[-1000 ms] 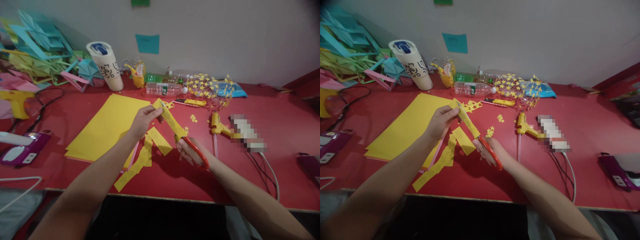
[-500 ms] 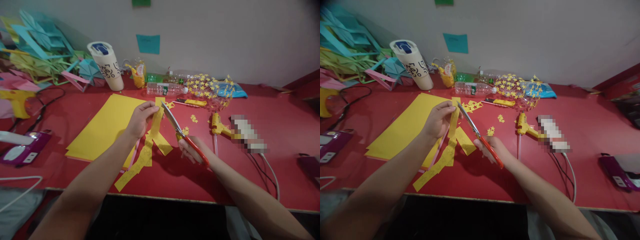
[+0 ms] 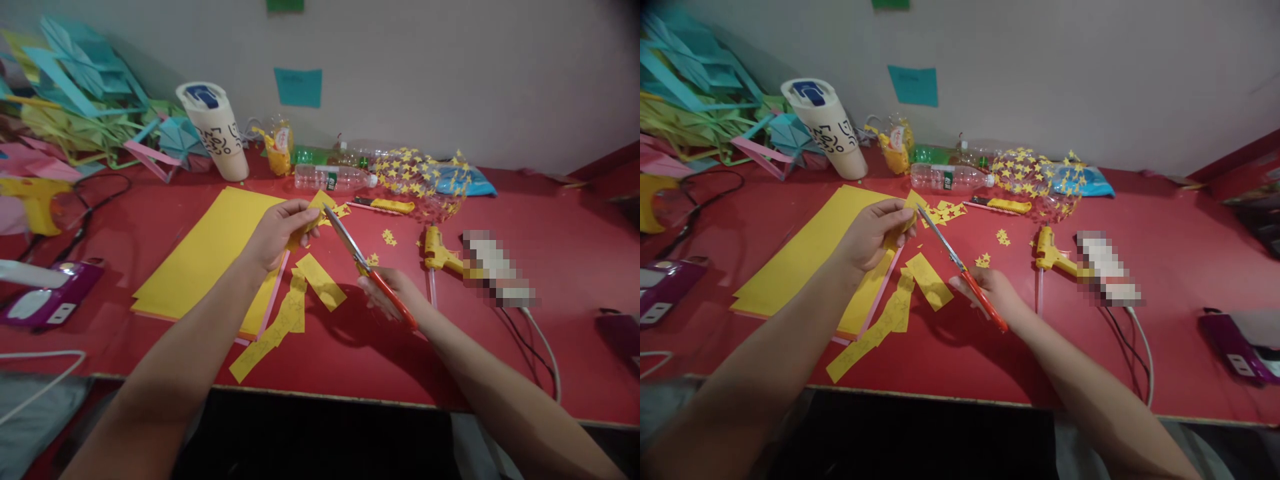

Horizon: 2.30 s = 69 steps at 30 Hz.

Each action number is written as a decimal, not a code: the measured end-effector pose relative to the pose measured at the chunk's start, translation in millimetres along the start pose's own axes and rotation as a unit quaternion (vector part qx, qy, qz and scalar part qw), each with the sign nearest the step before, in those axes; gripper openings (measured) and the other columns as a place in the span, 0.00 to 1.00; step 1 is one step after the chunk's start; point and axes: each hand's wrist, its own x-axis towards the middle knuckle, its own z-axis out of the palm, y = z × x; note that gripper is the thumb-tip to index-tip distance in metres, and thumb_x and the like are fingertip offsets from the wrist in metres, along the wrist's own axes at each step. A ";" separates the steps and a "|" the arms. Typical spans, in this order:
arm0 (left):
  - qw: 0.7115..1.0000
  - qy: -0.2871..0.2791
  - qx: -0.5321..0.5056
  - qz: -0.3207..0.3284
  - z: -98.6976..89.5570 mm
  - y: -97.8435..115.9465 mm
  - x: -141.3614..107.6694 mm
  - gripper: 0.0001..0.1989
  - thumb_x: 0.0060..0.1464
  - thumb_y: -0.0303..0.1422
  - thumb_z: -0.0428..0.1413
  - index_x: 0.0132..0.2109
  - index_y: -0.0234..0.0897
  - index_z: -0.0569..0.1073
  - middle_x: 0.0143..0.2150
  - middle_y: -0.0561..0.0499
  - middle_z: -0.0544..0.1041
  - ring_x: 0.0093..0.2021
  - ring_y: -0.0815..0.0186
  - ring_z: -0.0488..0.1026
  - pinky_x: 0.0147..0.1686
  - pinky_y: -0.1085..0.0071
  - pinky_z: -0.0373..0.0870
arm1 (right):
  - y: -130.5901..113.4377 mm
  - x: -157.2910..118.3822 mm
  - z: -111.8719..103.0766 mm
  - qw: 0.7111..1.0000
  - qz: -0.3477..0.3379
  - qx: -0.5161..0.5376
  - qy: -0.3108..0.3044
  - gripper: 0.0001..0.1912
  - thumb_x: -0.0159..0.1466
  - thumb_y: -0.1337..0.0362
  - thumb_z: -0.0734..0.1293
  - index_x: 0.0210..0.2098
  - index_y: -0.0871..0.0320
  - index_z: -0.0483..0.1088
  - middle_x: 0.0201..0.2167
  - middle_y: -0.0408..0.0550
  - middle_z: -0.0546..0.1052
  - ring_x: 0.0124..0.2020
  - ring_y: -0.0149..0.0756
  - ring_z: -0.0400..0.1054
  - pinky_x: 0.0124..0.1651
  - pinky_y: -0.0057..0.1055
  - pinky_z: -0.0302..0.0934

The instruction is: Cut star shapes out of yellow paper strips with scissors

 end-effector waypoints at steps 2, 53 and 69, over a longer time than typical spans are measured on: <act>1.000 0.009 0.015 0.009 -0.9 0.4 0.0 0.06 0.47 0.34 0.60 0.27 0.36 0.74 0.19 0.55 0.72 0.15 0.77 0.63 0.18 0.75 0.61 | -2.6 -0.7 -1.2 1.000 -0.003 0.000 -0.002 0.25 0.53 0.43 0.67 0.18 0.54 0.57 0.13 0.37 0.59 0.13 0.27 0.55 0.18 0.27 0.56; 0.981 0.021 -0.117 -0.153 -6.7 -7.7 7.5 0.09 0.56 0.32 0.48 0.34 0.33 0.69 0.25 0.50 0.77 0.24 0.73 0.73 0.32 0.73 0.72 | -1.7 4.8 -19.5 0.960 -0.122 0.197 -0.156 0.26 0.62 0.39 0.56 0.22 0.54 0.58 0.08 0.29 0.53 0.06 0.23 0.46 0.20 0.28 0.63; 0.995 0.051 0.034 0.082 20.5 -12.5 -16.1 0.20 0.55 0.47 0.48 0.25 0.38 0.67 0.21 0.54 0.67 0.23 0.73 0.64 0.29 0.72 0.66 | -5.2 -4.0 -12.1 0.992 -0.021 0.036 -0.122 0.24 0.59 0.42 0.63 0.21 0.55 0.60 0.06 0.33 0.59 0.10 0.25 0.55 0.24 0.29 0.64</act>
